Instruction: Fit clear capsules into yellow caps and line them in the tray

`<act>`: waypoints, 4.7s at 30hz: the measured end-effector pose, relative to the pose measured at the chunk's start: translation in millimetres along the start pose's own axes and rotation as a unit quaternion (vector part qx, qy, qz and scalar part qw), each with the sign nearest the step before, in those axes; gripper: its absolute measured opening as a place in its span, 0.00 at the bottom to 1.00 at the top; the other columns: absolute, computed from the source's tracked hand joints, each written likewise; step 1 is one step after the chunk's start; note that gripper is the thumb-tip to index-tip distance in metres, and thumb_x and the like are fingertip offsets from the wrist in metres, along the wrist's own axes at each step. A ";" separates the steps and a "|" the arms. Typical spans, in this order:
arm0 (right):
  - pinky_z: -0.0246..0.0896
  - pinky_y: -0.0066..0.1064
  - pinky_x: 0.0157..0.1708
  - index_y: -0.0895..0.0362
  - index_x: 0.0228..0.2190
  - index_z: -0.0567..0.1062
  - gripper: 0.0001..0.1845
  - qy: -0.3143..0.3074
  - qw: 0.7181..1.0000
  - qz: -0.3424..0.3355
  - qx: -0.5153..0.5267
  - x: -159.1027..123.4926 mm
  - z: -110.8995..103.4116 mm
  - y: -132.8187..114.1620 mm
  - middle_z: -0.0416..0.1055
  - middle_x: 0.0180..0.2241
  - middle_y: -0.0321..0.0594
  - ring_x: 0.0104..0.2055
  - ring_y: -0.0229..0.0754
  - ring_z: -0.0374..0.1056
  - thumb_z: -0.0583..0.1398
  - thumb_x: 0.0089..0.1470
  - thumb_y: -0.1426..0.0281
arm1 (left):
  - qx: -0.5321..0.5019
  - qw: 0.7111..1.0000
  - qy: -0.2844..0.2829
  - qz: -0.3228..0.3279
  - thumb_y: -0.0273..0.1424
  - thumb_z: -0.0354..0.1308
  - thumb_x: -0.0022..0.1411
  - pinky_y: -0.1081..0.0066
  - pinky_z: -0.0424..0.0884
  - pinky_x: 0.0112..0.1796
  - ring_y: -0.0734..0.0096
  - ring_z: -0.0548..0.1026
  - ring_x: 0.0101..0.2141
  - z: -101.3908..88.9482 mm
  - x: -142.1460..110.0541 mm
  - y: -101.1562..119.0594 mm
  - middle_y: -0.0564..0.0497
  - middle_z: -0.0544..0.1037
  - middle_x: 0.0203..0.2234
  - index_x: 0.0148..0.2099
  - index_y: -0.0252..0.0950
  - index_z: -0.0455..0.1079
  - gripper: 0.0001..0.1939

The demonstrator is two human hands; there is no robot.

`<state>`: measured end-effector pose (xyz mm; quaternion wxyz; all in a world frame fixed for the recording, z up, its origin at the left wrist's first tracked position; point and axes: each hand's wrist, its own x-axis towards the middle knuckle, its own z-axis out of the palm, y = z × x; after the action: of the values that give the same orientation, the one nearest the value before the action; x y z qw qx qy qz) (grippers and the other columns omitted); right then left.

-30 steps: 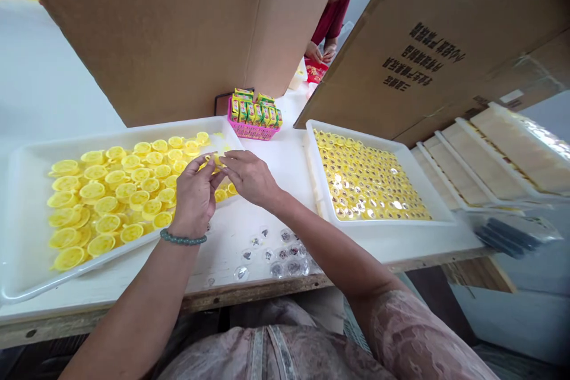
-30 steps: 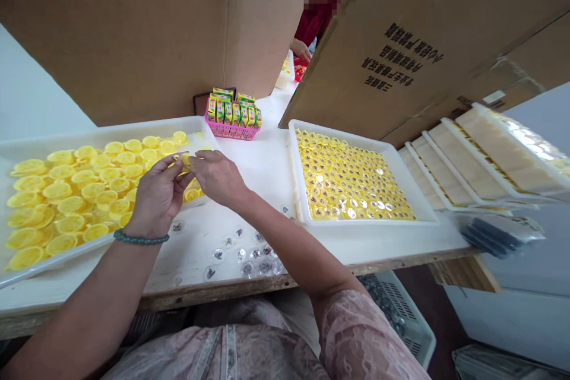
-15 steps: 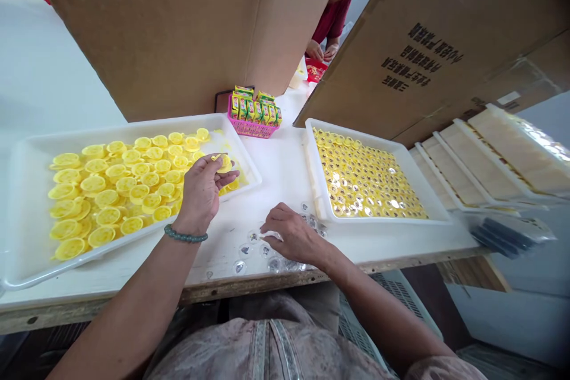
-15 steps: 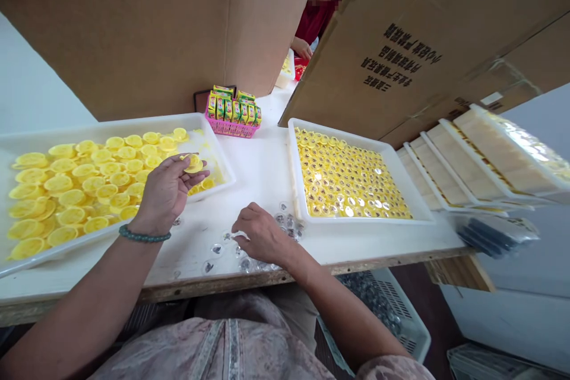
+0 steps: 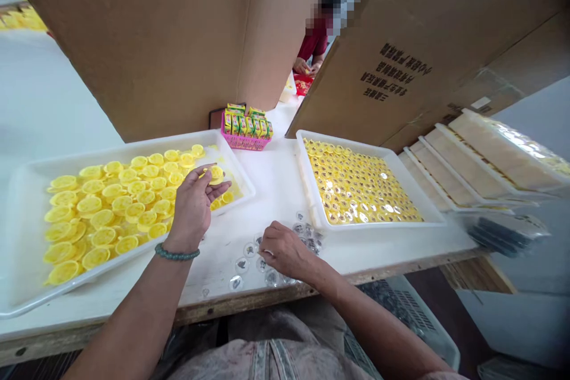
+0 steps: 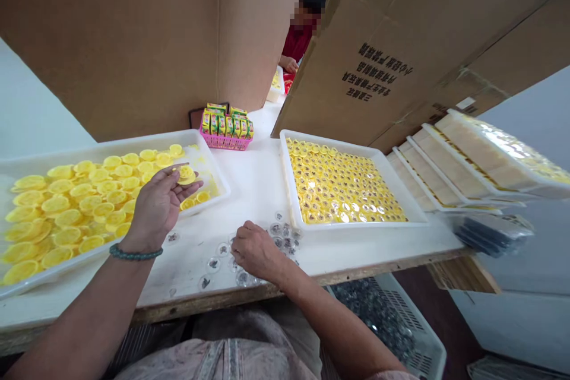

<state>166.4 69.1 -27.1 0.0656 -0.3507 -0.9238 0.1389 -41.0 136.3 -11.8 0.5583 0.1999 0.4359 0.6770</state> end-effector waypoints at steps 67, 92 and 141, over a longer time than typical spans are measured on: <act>0.67 0.26 0.28 0.58 0.28 0.74 0.14 0.243 0.856 0.269 0.368 66.6 -18.1 7.2 0.73 0.23 0.38 0.25 0.36 0.70 0.52 0.58 0.65 | -0.013 0.986 -0.138 -0.090 0.35 0.58 0.57 0.63 0.69 0.49 0.68 0.74 0.40 5.6 -19.2 -10.6 0.48 0.74 0.41 0.44 0.35 0.72 0.13; 0.60 0.27 0.36 0.58 0.33 0.76 0.13 0.105 0.973 0.207 0.012 64.2 12.9 17.1 0.70 0.33 0.44 0.37 0.39 0.67 0.52 0.60 0.69 | -0.021 0.994 -0.103 -0.022 0.31 0.60 0.54 0.59 0.70 0.47 0.66 0.75 0.39 5.6 -16.9 -6.0 0.48 0.76 0.40 0.36 0.34 0.73 0.07; 0.62 0.28 0.36 0.52 0.30 0.79 0.08 0.287 0.898 0.267 0.199 7.5 -0.7 15.3 0.77 0.30 0.37 0.33 0.40 0.70 0.60 0.52 0.64 | 0.023 0.975 -0.165 -0.148 0.30 0.60 0.55 0.60 0.74 0.43 0.67 0.73 0.37 14.0 -37.9 -26.5 0.48 0.74 0.36 0.36 0.30 0.73 0.08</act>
<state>170.6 85.1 -30.9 0.3565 -0.5881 -0.6901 0.2252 -3.7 106.1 -17.6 0.7117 0.2553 0.3781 0.5342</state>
